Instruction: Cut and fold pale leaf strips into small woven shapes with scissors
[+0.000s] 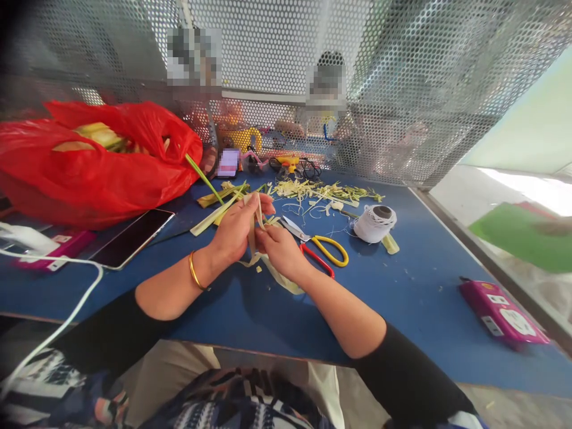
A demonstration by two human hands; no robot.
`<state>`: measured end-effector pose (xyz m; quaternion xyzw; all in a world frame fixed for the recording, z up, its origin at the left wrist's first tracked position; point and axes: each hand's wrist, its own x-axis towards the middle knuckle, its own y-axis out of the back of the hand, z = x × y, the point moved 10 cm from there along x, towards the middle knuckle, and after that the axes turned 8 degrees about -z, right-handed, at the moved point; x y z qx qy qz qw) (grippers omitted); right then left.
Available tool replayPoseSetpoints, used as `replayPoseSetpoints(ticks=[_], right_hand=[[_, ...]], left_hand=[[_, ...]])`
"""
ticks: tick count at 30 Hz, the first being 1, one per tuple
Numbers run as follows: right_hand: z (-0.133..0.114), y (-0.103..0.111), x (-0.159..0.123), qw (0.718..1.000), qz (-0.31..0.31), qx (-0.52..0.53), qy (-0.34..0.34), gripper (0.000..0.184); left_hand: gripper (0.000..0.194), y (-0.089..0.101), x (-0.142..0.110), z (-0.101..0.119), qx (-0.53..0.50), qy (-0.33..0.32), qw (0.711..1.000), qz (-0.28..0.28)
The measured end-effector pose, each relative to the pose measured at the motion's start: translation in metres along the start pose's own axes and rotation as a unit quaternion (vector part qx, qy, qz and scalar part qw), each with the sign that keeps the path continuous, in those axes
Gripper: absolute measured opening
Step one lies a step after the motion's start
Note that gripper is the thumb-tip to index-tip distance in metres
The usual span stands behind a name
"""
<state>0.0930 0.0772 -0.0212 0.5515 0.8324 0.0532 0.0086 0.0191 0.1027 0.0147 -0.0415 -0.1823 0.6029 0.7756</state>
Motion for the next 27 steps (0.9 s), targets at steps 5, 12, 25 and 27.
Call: replayPoseSetpoints(ticks=[5,12,25,27], right_hand=[[-0.002,0.003,-0.001,1.000,0.011,-0.014,-0.008,0.042],[-0.019,-0.017,-0.006,0.998,-0.057,0.035,-0.001,0.038],[-0.059,0.052,-0.013,0.931,0.079,-0.354,-0.036,0.025],[-0.064,0.058,-0.013,0.908,0.078,-0.410,-0.032,0.024]], left_hand=[[0.037,-0.014,-0.002,0.008,-0.044,-0.020,0.997,-0.056],[0.038,-0.004,-0.004,0.019,-0.034,-0.016,0.999,-0.008],[0.012,0.048,0.016,0.003,0.053,0.005,0.992,0.113],[0.018,0.047,0.012,0.033,0.240,-0.094,0.959,0.123]])
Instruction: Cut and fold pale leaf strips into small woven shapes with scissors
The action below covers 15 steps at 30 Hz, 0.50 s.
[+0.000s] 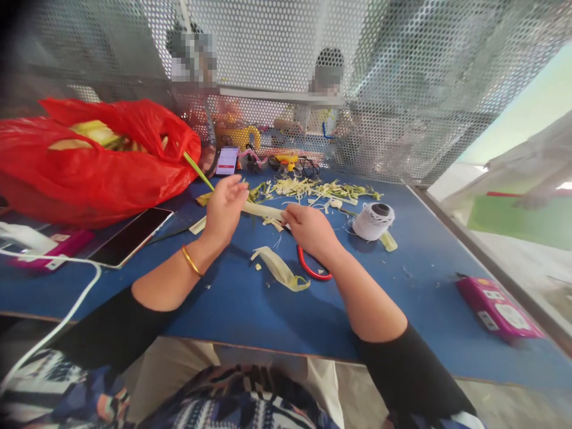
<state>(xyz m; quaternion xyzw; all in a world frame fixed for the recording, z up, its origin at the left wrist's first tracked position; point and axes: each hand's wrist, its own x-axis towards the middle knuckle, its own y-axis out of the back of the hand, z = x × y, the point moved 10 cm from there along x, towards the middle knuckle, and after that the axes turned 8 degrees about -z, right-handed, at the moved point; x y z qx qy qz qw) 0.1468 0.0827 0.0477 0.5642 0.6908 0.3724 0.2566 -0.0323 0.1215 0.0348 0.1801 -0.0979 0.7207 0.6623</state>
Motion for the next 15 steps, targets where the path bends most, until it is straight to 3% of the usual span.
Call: replayPoseSetpoints(ticks=[2,4,6,8,10,15], right_hand=[[0.001,0.002,0.000,1.000,-0.010,-0.026,0.010,0.025],[0.001,0.000,0.001,0.999,-0.022,-0.043,0.017,0.026],[0.000,-0.002,0.001,0.998,-0.031,-0.055,0.025,0.029],[0.000,-0.003,0.002,0.998,-0.037,-0.048,0.035,0.030],[0.000,-0.003,0.003,0.998,-0.042,-0.026,0.040,0.028],[0.001,-0.002,0.004,0.998,-0.046,-0.017,0.044,0.025]], left_hand=[[0.022,-0.017,-0.007,0.032,0.173,-0.140,0.972,-0.073],[0.027,-0.046,-0.021,0.044,0.294,-0.220,0.912,-0.183],[0.031,-0.068,-0.033,0.039,0.367,-0.243,0.856,-0.271],[0.034,-0.081,-0.040,0.029,0.400,-0.235,0.822,-0.331],[0.034,-0.086,-0.042,0.022,0.393,-0.217,0.816,-0.364],[0.017,-0.084,-0.039,0.013,0.305,-0.142,0.859,-0.386]])
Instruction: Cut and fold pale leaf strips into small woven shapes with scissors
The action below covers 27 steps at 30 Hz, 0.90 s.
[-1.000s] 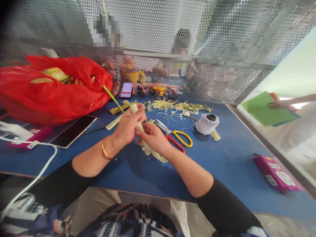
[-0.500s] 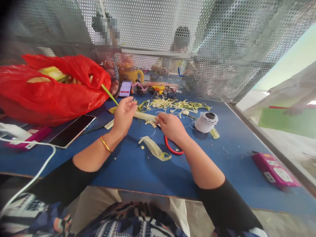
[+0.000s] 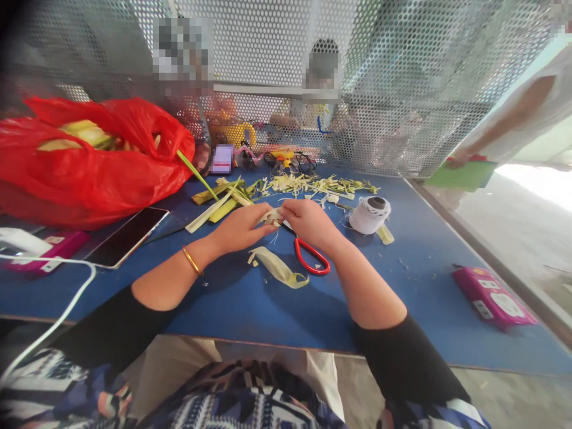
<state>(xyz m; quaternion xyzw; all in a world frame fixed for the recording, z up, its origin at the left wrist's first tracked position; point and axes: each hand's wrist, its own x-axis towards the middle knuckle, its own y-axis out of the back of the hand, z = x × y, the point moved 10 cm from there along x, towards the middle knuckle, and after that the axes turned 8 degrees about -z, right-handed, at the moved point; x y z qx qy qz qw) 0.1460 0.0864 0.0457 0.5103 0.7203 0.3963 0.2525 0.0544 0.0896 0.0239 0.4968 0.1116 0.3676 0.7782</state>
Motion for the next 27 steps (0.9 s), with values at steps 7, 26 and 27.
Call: replayPoseSetpoints(ticks=[7,26,27], right_hand=[[-0.003,0.005,-0.004,0.999,-0.010,-0.038,0.013,0.026],[0.048,0.040,-0.003,0.995,0.050,0.062,-0.056,0.027],[0.054,0.043,-0.003,0.992,0.072,0.080,-0.071,0.026]], left_hand=[[0.028,-0.003,0.000,-0.005,-0.069,0.042,0.996,-0.041],[0.032,-0.026,-0.015,-0.017,-0.447,0.171,0.864,-0.154],[0.031,-0.025,-0.016,-0.018,-0.456,0.176,0.860,-0.147]])
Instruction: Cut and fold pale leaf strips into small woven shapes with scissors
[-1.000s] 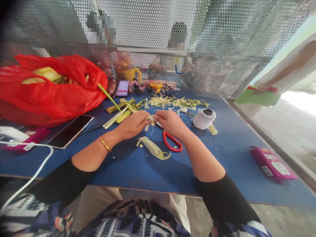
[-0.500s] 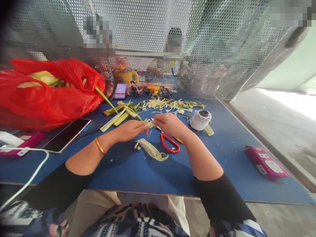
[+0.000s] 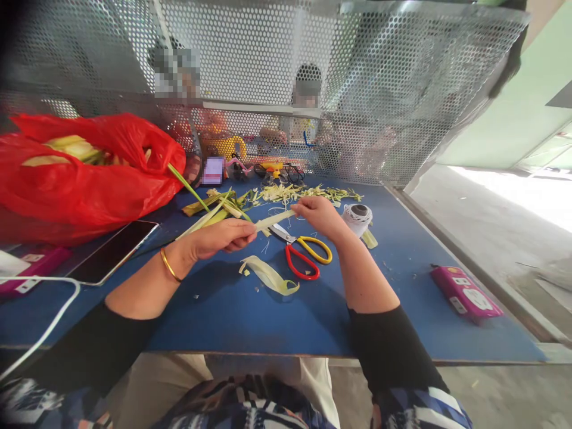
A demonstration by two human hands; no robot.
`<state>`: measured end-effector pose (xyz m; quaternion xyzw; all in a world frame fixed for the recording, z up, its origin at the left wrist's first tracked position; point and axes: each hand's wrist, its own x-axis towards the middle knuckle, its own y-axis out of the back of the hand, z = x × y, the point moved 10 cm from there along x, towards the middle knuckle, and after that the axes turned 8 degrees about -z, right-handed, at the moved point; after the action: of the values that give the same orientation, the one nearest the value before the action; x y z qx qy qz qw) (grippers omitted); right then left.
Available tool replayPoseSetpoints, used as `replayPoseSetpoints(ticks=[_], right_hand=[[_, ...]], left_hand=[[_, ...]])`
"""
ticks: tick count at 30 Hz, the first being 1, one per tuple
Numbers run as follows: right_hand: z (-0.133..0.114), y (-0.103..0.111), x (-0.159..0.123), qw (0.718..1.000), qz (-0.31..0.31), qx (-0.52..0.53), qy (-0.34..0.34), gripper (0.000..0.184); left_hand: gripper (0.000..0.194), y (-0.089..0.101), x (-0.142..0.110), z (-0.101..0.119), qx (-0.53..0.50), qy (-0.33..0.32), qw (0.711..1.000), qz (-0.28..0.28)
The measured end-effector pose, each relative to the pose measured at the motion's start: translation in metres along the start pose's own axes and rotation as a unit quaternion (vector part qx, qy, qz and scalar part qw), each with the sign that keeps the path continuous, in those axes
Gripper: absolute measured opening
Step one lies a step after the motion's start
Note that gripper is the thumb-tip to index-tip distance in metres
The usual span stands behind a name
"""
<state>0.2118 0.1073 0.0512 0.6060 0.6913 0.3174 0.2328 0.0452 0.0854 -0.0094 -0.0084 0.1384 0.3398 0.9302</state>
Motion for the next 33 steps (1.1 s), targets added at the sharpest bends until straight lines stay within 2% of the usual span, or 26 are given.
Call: replayPoseSetpoints(ticks=[2,5,6,7,8,9,10,12,13,14,16,18,20,24,28,30,33], right_hand=[[0.011,0.010,0.001,0.997,0.059,0.039,-0.027,0.025],[0.025,0.036,-0.007,0.979,0.185,0.046,-0.067,0.024],[0.026,0.043,-0.010,0.973,0.216,0.033,-0.075,0.023],[0.023,0.044,-0.012,0.972,0.221,0.019,-0.073,0.022],[0.018,0.039,-0.010,0.980,0.192,0.010,-0.060,0.021],[0.009,0.025,-0.007,0.991,0.126,0.003,-0.036,0.020],[-0.002,0.002,-0.004,1.000,0.028,-0.002,-0.007,0.019],[-0.022,-0.055,-0.011,0.982,-0.182,-0.039,0.040,0.017],[-0.028,-0.077,-0.018,0.965,-0.247,-0.072,0.047,0.015],[-0.032,-0.092,-0.023,0.953,-0.278,-0.106,0.052,0.014],[-0.037,-0.111,-0.029,0.937,-0.297,-0.172,0.057,0.009],[-0.040,-0.120,-0.029,0.932,-0.292,-0.207,0.059,0.005],[-0.040,-0.119,-0.027,0.939,-0.279,-0.192,0.057,0.010],[-0.032,-0.103,-0.016,0.974,-0.217,-0.063,0.027,0.011],[-0.029,-0.090,-0.007,0.988,-0.143,0.056,0.031,0.006],[-0.034,-0.081,-0.007,0.994,-0.093,0.029,0.058,0.005],[-0.049,-0.068,-0.012,0.988,-0.023,-0.111,0.108,0.008]], left_hand=[[0.030,0.006,0.000,-0.002,-0.026,0.006,0.999,0.019],[0.030,0.016,0.003,-0.008,-0.085,0.017,0.995,0.047],[0.030,0.020,0.003,-0.009,-0.112,0.016,0.992,0.061],[0.031,0.025,0.004,-0.010,-0.138,0.013,0.987,0.080],[0.032,0.030,0.004,-0.012,-0.160,0.010,0.982,0.102],[0.033,0.034,0.003,-0.013,-0.178,0.008,0.976,0.122],[0.034,0.037,0.003,-0.015,-0.189,0.009,0.972,0.139],[0.035,0.037,0.003,-0.018,-0.198,0.014,0.968,0.155],[0.036,0.036,0.003,-0.018,-0.199,0.016,0.968,0.154],[0.036,0.034,0.004,-0.019,-0.200,0.017,0.968,0.150],[0.035,0.028,0.006,-0.020,-0.198,0.018,0.970,0.137],[0.034,0.024,0.008,-0.021,-0.187,0.022,0.974,0.126],[0.033,0.023,0.009,-0.023,-0.167,0.029,0.977,0.127],[0.032,0.029,0.009,-0.024,-0.129,0.022,0.975,0.181],[0.031,0.033,0.004,-0.021,-0.128,0.003,0.967,0.221],[0.028,0.032,0.003,-0.020,-0.134,0.003,0.966,0.222],[0.027,0.029,0.005,-0.020,-0.144,0.001,0.968,0.208]])
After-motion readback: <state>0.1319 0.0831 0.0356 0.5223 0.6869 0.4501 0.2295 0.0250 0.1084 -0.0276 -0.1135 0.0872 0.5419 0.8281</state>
